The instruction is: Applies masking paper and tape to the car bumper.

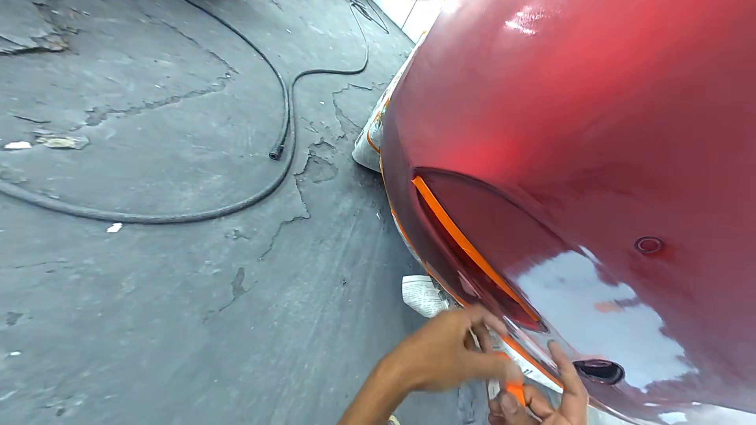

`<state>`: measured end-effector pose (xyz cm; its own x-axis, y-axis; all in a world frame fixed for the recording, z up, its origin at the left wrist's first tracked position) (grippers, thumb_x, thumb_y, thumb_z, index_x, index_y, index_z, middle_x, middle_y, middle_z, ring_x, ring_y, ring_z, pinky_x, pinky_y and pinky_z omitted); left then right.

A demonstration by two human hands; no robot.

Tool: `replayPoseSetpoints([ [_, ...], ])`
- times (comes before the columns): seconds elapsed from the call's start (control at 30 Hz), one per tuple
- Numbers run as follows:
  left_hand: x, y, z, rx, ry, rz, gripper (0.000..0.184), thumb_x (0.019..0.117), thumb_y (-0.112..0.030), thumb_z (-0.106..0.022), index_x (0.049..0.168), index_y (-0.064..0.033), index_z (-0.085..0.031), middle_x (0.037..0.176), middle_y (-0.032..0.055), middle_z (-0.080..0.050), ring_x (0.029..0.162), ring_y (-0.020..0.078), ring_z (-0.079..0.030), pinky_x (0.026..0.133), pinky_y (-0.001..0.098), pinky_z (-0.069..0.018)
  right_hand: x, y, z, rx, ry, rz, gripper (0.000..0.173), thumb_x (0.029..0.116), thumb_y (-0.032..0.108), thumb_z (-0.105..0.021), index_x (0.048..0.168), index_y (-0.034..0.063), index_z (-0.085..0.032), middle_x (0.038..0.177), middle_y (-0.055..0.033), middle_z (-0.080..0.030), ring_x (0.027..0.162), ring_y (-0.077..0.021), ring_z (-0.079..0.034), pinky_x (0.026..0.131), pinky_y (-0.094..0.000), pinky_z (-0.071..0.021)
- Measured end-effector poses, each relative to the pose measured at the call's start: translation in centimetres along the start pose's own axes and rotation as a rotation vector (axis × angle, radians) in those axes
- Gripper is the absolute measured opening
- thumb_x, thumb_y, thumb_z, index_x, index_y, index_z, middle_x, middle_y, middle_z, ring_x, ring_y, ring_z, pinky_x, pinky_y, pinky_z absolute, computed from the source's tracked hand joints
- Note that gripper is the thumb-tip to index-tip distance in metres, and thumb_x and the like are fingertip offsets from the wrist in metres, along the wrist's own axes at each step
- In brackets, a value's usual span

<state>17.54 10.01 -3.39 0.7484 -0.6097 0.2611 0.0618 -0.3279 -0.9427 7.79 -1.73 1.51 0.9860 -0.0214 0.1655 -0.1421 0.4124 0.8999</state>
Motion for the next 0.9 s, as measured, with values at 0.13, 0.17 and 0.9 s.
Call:
replayPoseSetpoints([
  [0.13,0.2,1.2,-2.6,0.04,0.219,0.05,0.051,0.0921,-0.027,-0.077,0.134,-0.0053,-0.057,0.112,0.0092,-0.063,0.086,0.0149,-0.063,0.074,0.0295,-0.0541,0.8,-0.7,-0.2,-0.172,-0.015,0.023,0.087,0.0942,-0.005,-0.06,0.156,-0.0103,0.002,0.09,-0.0021,-0.065,0.072,-0.0117,-0.07,0.064,-0.0325,-0.0631],
  [0.17,0.2,1.3,-2.3,0.041,0.199,0.041,0.046,0.0927,-0.025,-0.076,0.131,-0.0053,-0.059,0.11,0.0084,-0.064,0.085,0.014,-0.063,0.074,0.0289,-0.0541,1.0,-1.0,-0.3,-0.202,0.007,-0.001,0.088,0.0948,-0.003,-0.061,0.156,-0.0112,0.001,0.092,-0.0042,-0.064,0.073,-0.0118,-0.07,0.065,-0.032,-0.0627],
  [0.9,-0.1,-3.4,18.1,0.486,-0.987,-0.496,0.009,0.097,-0.022,-0.069,0.1,-0.0142,-0.073,0.105,-0.0007,-0.068,0.094,0.0119,-0.066,0.079,0.0374,-0.0548,7.5,0.9,-5.5,-0.547,0.041,-0.288,0.023,0.1067,0.023,-0.055,0.109,0.005,-0.068,0.067,-0.0044,-0.07,0.051,-0.0157,-0.067,0.045,-0.0302,-0.0569],
])
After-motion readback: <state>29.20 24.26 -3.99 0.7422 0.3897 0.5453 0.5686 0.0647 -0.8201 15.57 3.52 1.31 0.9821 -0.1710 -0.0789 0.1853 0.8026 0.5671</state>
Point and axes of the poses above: each hand's wrist, its own x-axis towards the middle knuckle, its own z-axis out of the back of the hand, y = z × x, the point moved 8 cm from there along x, towards the middle knuckle
